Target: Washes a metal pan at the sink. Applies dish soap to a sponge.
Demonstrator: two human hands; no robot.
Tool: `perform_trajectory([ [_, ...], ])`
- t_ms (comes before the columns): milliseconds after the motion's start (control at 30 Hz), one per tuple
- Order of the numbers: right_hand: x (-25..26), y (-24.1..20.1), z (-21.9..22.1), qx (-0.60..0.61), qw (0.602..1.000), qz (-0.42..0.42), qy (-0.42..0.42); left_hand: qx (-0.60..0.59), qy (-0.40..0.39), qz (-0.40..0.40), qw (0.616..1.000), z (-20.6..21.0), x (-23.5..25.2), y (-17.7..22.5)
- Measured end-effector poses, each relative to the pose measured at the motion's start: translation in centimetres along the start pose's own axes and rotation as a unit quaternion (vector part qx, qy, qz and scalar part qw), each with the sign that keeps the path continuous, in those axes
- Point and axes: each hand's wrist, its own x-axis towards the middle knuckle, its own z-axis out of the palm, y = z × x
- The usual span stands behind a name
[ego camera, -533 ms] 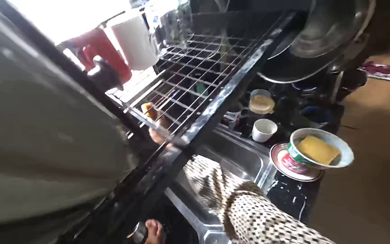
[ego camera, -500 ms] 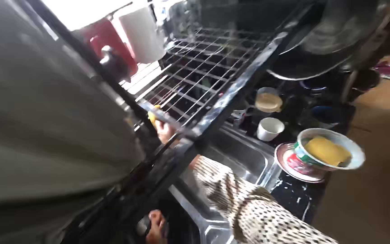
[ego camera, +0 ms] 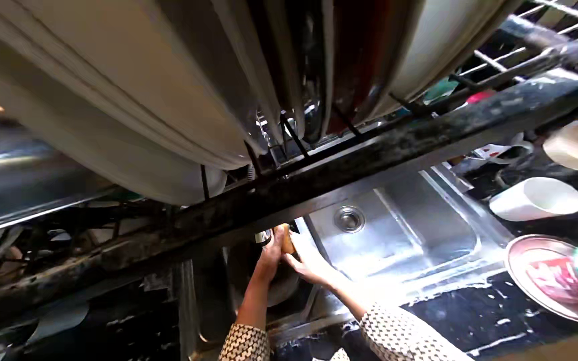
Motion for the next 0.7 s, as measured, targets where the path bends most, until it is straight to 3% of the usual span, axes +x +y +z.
perform_trajectory([
  [167,0.8,2.5,3.8,0.042,0.995,0.058,-0.065,0.071,-0.008,-0.06,0.996,-2.9,-0.6,-4.4],
  [267,0.8,3.2,5.8,0.035,0.974,0.22,-0.039,0.083,-0.008,-0.141,0.986,-4.5,0.7,-8.4],
  [367,2.3,3.6,7.3,0.092,0.918,0.385,0.008,0.111,0.001,-0.2,0.973,-5.8,1.6,-11.2],
  [433,3.1,3.9,7.9,0.15,0.881,0.448,0.033,0.134,-0.017,-0.217,0.967,-5.9,1.8,-12.6],
  [533,3.8,3.5,7.8,0.141,0.861,0.488,-0.005,0.175,-0.056,-0.209,0.96,-5.8,2.2,-14.5],
  [700,5.2,3.5,8.5,0.035,0.873,0.481,-0.076,0.17,-0.072,-0.203,0.962,-6.1,2.0,-18.5],
])
